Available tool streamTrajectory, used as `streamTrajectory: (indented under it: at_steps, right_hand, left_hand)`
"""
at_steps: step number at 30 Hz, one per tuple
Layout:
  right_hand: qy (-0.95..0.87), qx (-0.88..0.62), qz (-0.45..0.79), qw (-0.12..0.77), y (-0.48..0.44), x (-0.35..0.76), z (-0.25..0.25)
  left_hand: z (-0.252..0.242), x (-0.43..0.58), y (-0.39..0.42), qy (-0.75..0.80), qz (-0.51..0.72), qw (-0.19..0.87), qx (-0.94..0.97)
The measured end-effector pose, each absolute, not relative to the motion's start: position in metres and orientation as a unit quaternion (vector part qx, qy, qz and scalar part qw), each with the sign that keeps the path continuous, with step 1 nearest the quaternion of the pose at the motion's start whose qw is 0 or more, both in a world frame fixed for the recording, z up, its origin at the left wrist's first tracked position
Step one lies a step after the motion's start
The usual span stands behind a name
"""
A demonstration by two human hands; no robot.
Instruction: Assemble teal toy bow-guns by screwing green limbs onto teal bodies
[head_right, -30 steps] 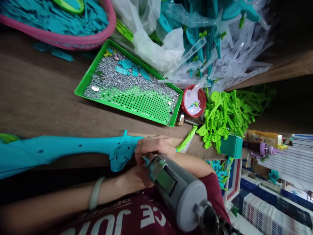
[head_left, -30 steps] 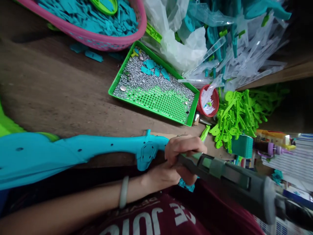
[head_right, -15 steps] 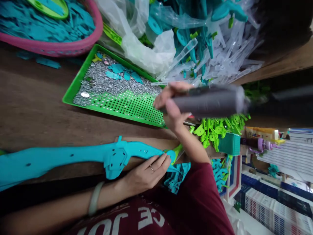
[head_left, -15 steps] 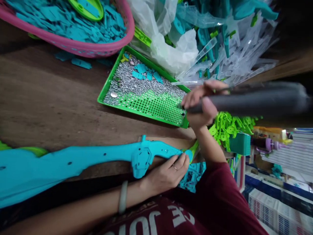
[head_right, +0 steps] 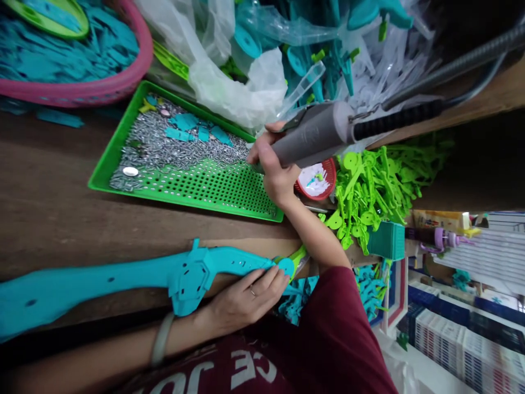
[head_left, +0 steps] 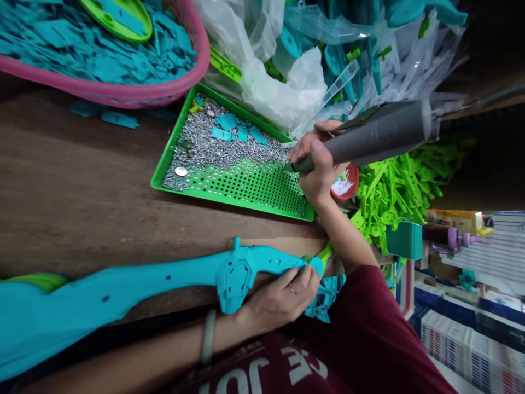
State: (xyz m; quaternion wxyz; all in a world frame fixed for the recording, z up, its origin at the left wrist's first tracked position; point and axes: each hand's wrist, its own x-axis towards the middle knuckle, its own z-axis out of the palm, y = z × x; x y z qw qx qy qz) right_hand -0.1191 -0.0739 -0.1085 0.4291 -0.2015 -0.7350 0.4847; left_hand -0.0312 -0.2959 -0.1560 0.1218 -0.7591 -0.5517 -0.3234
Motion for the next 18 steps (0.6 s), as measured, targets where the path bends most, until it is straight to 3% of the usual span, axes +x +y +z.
streamTrajectory:
  at_steps: [5, 9, 13, 18]
  right_hand:
    - [-0.734, -0.164, 0.435, 0.496, -0.096, -0.086, -0.065]
    - [-0.799, -0.154, 0.362, 0.455, -0.114, -0.046, -0.034]
    - [-0.765, -0.102, 0.442, 0.457, -0.118, -0.044, -0.032]
    - [-0.71, -0.099, 0.475, 0.51, -0.113, -0.084, -0.044]
  left_hand:
    - [-0.146, -0.032, -0.295, -0.549, -0.341, 0.087, -0.758]
    - [-0.108, -0.071, -0.304, -0.592, -0.426, 0.018, -0.684]
    - [-0.067, -0.135, -0.288, -0.707, -0.335, 0.017, -0.623]
    - [-0.075, -0.198, -0.224, -0.618, -0.3, 0.04, -0.726]
